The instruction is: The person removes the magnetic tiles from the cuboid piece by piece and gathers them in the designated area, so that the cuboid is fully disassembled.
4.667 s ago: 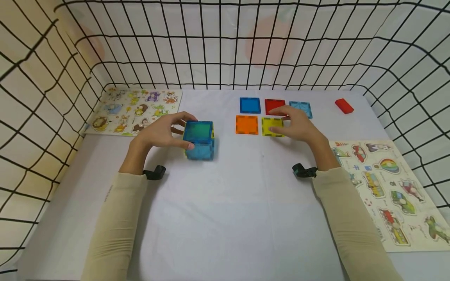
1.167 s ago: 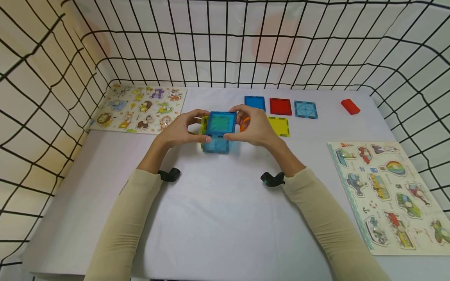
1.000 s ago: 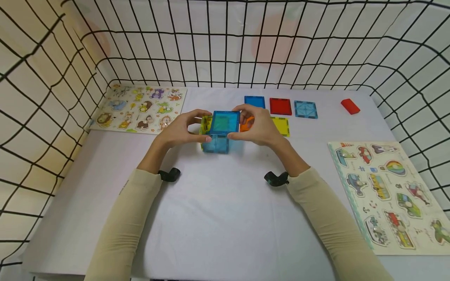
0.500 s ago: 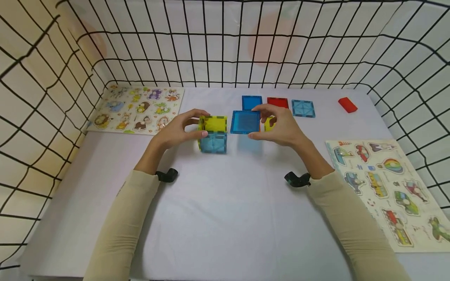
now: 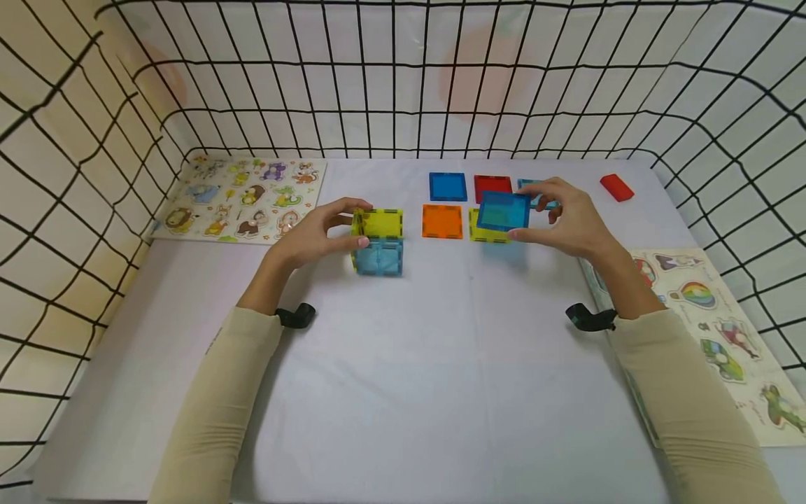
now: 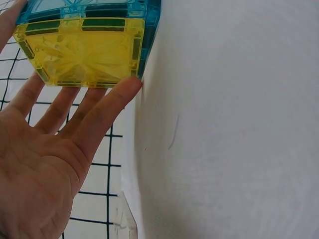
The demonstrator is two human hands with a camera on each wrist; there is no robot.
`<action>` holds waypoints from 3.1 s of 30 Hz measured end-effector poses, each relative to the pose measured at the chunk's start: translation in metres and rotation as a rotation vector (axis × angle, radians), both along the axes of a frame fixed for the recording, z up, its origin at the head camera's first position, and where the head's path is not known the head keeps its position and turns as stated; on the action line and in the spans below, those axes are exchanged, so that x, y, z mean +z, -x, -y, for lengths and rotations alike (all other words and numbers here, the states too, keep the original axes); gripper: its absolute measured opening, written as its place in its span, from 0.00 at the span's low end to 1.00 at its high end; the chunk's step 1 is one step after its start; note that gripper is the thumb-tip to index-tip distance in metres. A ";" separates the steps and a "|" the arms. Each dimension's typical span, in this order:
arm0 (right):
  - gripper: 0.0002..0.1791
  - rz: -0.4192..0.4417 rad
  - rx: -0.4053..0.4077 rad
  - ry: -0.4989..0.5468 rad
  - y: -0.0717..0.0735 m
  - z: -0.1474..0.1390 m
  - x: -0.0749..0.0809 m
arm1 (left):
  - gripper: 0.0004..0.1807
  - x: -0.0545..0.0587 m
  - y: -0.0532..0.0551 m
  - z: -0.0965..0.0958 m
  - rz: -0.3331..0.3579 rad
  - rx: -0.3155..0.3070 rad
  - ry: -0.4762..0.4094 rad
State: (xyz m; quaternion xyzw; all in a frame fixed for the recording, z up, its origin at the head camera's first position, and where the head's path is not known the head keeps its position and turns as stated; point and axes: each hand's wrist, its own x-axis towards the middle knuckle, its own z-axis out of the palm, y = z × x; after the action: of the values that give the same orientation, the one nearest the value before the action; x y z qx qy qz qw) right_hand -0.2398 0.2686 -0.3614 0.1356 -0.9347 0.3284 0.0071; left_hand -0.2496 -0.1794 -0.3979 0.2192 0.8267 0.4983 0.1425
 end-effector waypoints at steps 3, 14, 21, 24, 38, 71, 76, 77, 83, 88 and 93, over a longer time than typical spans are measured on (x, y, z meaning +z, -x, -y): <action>0.42 0.012 -0.029 -0.042 0.001 -0.015 -0.004 | 0.32 -0.001 0.001 0.000 0.002 -0.001 0.000; 0.44 0.069 -0.070 -0.158 0.010 -0.056 -0.018 | 0.32 -0.003 0.001 0.001 -0.003 0.005 0.015; 0.47 0.140 -0.059 -0.254 0.021 -0.070 -0.028 | 0.32 -0.001 0.001 0.001 0.006 0.000 0.012; 0.49 0.182 -0.055 -0.289 0.023 -0.075 -0.032 | 0.32 -0.001 0.001 0.001 0.009 -0.004 0.012; 0.51 0.255 0.012 -0.374 0.024 -0.079 -0.038 | 0.27 -0.004 0.001 0.008 0.011 -0.042 -0.019; 0.32 0.107 0.320 0.213 -0.001 0.119 -0.034 | 0.26 -0.011 0.004 0.011 -0.028 0.156 -0.061; 0.30 0.112 0.369 0.280 -0.003 0.135 -0.036 | 0.25 -0.012 0.004 0.011 -0.011 0.164 -0.073; 0.30 0.113 0.375 0.288 -0.004 0.137 -0.037 | 0.26 -0.012 0.004 0.011 -0.012 0.165 -0.073; 0.29 0.127 0.399 0.321 -0.005 0.145 -0.038 | 0.27 -0.013 0.005 0.010 -0.009 0.170 -0.083; 0.28 0.133 0.411 0.324 -0.006 0.149 -0.039 | 0.28 -0.014 0.005 0.010 0.002 0.169 -0.103; 0.28 0.132 0.426 0.319 -0.007 0.153 -0.040 | 0.26 -0.014 0.005 0.010 0.020 0.163 -0.129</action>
State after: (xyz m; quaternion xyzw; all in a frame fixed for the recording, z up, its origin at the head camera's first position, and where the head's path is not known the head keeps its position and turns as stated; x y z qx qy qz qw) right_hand -0.2328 0.1156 -0.4013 0.3047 -0.8200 0.4736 -0.1020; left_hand -0.2542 -0.1893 -0.4120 0.1549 0.8063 0.5628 0.0953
